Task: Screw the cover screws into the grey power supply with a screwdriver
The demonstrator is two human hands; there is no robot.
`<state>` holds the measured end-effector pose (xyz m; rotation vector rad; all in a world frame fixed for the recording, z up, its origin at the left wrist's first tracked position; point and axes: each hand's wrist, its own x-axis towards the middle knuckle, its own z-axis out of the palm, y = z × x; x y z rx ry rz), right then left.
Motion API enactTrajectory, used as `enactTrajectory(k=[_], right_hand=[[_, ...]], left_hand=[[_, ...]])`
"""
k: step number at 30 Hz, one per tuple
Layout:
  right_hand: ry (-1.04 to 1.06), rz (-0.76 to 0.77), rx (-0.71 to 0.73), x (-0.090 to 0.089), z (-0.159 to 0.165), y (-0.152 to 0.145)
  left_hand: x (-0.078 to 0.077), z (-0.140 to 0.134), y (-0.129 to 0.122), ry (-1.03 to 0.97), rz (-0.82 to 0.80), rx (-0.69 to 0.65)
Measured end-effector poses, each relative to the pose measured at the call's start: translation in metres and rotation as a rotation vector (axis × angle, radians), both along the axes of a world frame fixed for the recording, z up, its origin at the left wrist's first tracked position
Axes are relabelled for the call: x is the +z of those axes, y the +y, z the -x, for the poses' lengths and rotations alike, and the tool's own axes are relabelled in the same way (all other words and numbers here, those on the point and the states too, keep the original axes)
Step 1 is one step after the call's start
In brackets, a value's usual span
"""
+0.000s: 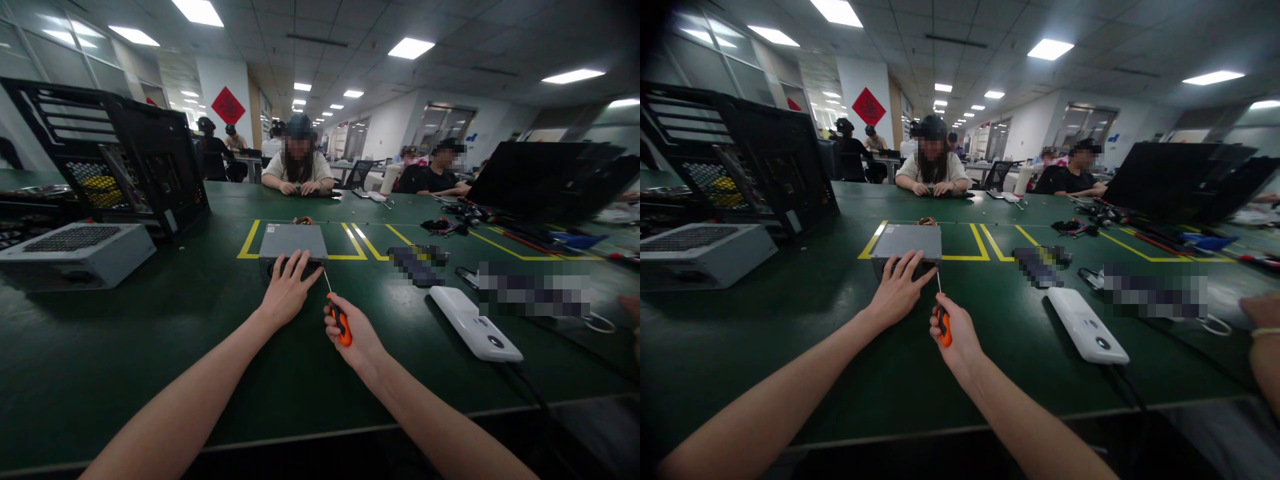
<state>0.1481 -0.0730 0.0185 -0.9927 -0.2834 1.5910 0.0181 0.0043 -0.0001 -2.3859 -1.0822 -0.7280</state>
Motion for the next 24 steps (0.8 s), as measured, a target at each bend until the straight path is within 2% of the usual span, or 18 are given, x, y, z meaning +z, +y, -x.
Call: enactTrajectory(k=[6, 11, 16, 21, 24], right_hand=[[0.024, -0.006, 0.076, -0.0009, -0.0006, -0.0004], [-0.01, -0.017, 0.019, -0.0014, 0.0013, 0.0001], [0.047, -0.001, 0.088, 0.0007, 0.0014, -0.0003], [0.033, 0.018, 0.014, 0.0022, 0.0016, -0.0012], [0.046, 0.006, 0.031, 0.0034, 0.0011, -0.0022]], left_hand=[[-0.0006, -0.0009, 0.0, -0.001, -0.002, 0.004], [-0.0005, -0.0016, -0.0001, 0.01, -0.01, 0.012], [-0.0003, -0.0013, -0.0006, 0.012, -0.009, 0.011], [0.0004, -0.0012, -0.0009, 0.005, -0.008, 0.009], [0.0006, -0.0014, -0.0011, 0.001, -0.004, 0.009]])
